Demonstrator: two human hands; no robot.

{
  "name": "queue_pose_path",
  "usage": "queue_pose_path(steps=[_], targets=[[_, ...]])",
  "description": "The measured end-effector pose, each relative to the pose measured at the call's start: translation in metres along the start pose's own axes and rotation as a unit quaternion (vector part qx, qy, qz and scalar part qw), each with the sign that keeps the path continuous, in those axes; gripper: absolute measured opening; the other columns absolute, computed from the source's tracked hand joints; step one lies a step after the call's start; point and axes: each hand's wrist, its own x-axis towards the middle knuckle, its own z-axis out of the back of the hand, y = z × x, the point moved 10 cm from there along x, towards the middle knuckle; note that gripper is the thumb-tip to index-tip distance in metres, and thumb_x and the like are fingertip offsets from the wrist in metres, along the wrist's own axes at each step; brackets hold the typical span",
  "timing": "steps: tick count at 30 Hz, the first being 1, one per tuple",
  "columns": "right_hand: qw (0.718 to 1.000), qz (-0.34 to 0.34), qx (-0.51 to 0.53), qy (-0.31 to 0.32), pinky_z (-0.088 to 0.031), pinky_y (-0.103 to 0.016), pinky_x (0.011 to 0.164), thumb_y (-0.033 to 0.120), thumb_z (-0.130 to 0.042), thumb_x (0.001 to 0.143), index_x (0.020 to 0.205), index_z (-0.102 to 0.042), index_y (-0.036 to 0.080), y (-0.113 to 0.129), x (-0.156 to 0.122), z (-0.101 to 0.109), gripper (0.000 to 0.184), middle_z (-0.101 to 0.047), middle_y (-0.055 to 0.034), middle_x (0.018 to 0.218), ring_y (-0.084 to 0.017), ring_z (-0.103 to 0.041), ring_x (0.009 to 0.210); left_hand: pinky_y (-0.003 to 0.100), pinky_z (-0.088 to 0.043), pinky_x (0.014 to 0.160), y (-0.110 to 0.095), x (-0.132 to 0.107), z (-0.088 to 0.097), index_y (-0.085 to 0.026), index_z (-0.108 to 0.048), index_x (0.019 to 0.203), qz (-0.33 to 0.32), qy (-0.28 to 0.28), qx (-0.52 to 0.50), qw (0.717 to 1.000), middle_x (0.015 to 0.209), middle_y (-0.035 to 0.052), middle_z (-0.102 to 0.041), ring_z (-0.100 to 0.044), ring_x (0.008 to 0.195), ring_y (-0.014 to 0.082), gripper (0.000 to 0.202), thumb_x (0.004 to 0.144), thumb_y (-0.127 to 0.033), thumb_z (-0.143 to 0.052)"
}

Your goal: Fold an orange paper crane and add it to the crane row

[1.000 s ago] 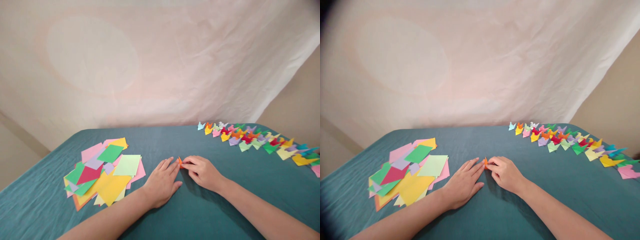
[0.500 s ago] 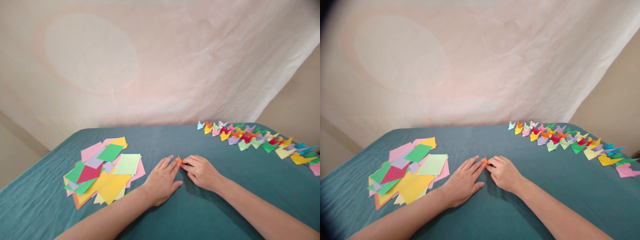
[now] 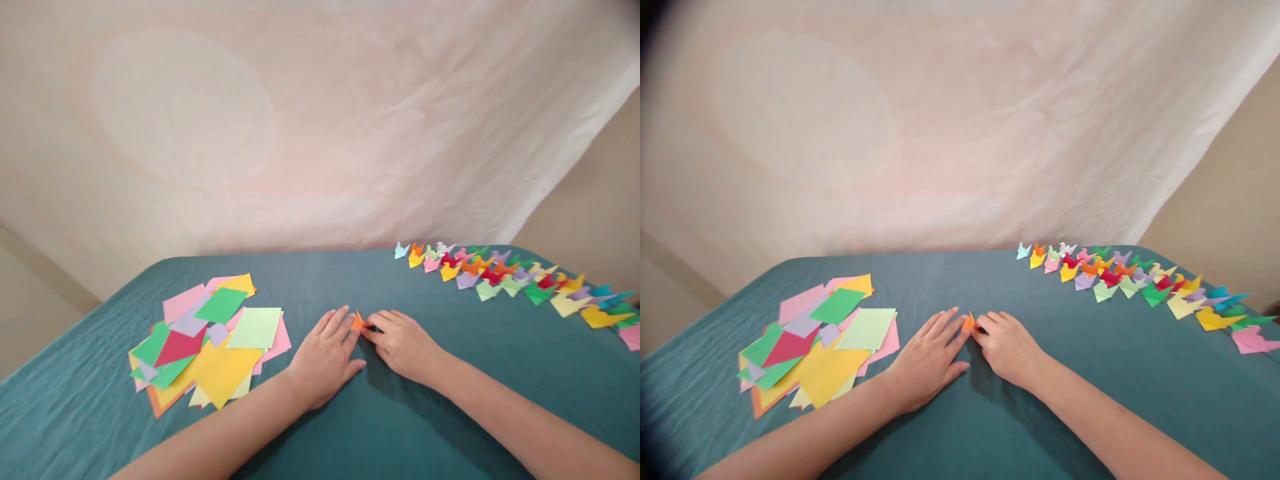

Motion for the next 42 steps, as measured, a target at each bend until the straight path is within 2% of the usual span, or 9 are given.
queue_pose_path(steps=[6,10,16,21,30,34,42], targets=[[0.999,-0.009,-0.03,0.025,-0.035,-0.033,0.075,0.014,-0.047,0.084,0.097,-0.065,0.018,0.002,0.003,-0.001,0.022,-0.059,-0.0073,0.091,-0.019,-0.051,0.087,0.04,-0.02,0.108,0.0,0.001,0.001,-0.016,-0.045,0.125,-0.005,0.002,0.01,1.0,0.133,0.0104,-0.044,-0.023,0.133,0.0246,0.047,0.091,-0.047,-0.037],[0.999,-0.01,-0.034,0.028,-0.032,-0.036,0.081,0.014,-0.048,0.084,0.097,-0.066,0.019,0.002,0.006,0.002,0.023,-0.06,-0.0071,0.088,-0.019,-0.052,0.085,0.04,-0.019,0.108,0.0,0.001,0.001,-0.016,-0.045,0.125,-0.011,0.006,0.013,1.0,0.132,0.0105,-0.044,-0.022,0.133,0.0258,0.047,0.089,-0.047,-0.04],[0.999,-0.032,-0.012,0.028,-0.029,-0.037,0.088,0.014,-0.051,0.081,0.096,-0.068,0.023,-0.005,0.005,0.008,0.024,-0.06,-0.006,0.091,-0.019,-0.051,0.093,0.041,-0.02,0.107,0.005,0.003,0.004,-0.019,-0.047,0.122,-0.013,0.009,0.005,1.0,0.131,0.0089,-0.045,-0.024,0.132,0.0261,0.042,0.089,-0.045,-0.043],[0.999,-0.033,-0.01,0.027,-0.03,-0.037,0.087,0.014,-0.051,0.082,0.096,-0.067,0.023,-0.006,0.004,0.006,0.024,-0.06,-0.0065,0.094,-0.02,-0.05,0.096,0.041,-0.02,0.108,0.005,0.003,0.006,-0.018,-0.048,0.121,-0.01,0.009,-0.002,1.0,0.129,0.009,-0.046,-0.024,0.132,0.0265,0.04,0.089,-0.042,-0.045],[0.998,-0.016,-0.055,-0.034,-0.033,-0.039,0.091,0.015,-0.05,0.084,0.104,-0.062,0.016,0.008,0.001,0.006,0.023,-0.058,-0.0104,0.105,-0.023,-0.046,0.104,0.042,-0.022,0.106,0.006,0.002,0.006,-0.019,-0.048,0.12,-0.013,0.003,-0.018,1.0,0.126,0.0093,-0.048,-0.028,0.13,0.0254,0.035,0.089,-0.037,-0.044],[0.998,-0.01,-0.049,-0.039,-0.034,-0.038,0.091,0.016,-0.049,0.086,0.106,-0.06,0.014,0.013,0.001,0.008,0.023,-0.057,-0.0114,0.108,-0.023,-0.045,0.106,0.041,-0.023,0.106,0.007,0.003,0.005,-0.019,-0.048,0.12,-0.008,0.008,-0.025,1.0,0.125,0.0092,-0.048,-0.027,0.13,0.0262,0.036,0.089,-0.036,-0.045],[0.999,-0.021,-0.04,0.007,-0.033,-0.037,0.091,0.016,-0.047,0.088,0.106,-0.063,0.016,0.007,0.005,0.01,0.024,-0.058,-0.0105,0.11,-0.023,-0.042,0.113,0.042,-0.023,0.106,0.008,0.003,0.008,-0.019,-0.051,0.116,-0.004,0.005,-0.024,1.0,0.122,0.009,-0.049,-0.028,0.129,0.0256,0.032,0.089,-0.035,-0.045]])
